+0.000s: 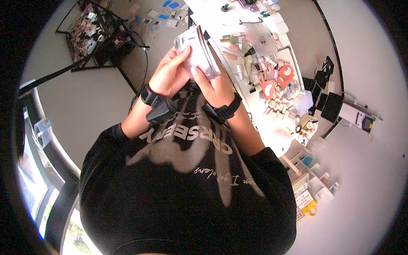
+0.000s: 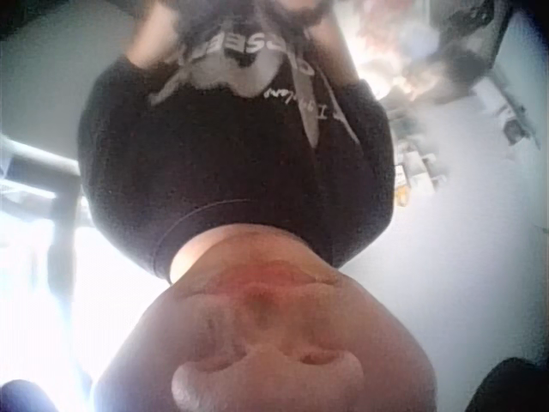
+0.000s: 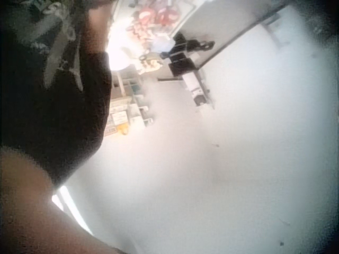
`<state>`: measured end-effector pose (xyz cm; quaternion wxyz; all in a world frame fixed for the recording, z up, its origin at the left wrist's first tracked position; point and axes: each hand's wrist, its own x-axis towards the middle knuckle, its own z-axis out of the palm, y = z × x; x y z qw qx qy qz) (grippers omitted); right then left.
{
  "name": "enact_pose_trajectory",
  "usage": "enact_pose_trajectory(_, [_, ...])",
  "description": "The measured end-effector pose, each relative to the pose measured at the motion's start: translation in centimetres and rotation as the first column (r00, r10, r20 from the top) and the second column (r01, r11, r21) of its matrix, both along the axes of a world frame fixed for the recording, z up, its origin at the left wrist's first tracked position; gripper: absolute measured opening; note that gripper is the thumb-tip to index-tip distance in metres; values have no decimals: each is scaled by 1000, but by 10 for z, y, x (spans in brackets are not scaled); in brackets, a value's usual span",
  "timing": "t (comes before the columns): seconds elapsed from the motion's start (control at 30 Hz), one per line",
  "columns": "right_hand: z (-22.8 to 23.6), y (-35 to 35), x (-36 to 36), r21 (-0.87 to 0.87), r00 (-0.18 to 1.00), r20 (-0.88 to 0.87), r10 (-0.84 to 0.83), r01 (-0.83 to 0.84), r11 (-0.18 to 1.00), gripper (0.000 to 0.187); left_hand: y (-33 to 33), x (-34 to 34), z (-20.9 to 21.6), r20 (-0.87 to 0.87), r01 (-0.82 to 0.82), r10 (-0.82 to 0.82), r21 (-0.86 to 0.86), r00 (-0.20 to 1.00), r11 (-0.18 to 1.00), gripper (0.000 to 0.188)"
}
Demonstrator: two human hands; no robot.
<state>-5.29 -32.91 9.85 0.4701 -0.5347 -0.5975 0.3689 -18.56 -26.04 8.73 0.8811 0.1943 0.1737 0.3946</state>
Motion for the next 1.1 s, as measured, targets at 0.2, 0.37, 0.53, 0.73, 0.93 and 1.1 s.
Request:
enact_pose_trajectory(0.2, [-3,-8,33,281,912,379,-156,47,959,43,-26,46,4,-147,-94,108,102,983,990,83])
enact_pose_trajectory(0.37, [-10,-42,68,191,770,617,-160,51,980,65,-38,87,4,-286,12,-15,-12,958,1000,67])
enact_pose_trajectory(0.53, [-17,-95,129,92,824,486,-293,285,954,63,-41,118,-28,-96,54,-86,-294,992,954,62])
enact_pose_trajectory(0.73, [-123,-165,238,-264,689,527,-497,689,675,37,-47,155,-39,-9,158,-170,-329,985,931,68])
enact_pose_trajectory(0.93, [-184,-165,289,-257,612,705,-359,691,675,46,-70,182,-45,-70,115,-138,-261,988,958,64])
enact_pose_trajectory(1.1, [-211,-150,305,-372,652,715,-254,661,651,52,-90,186,-50,-82,76,-107,-317,991,945,56])
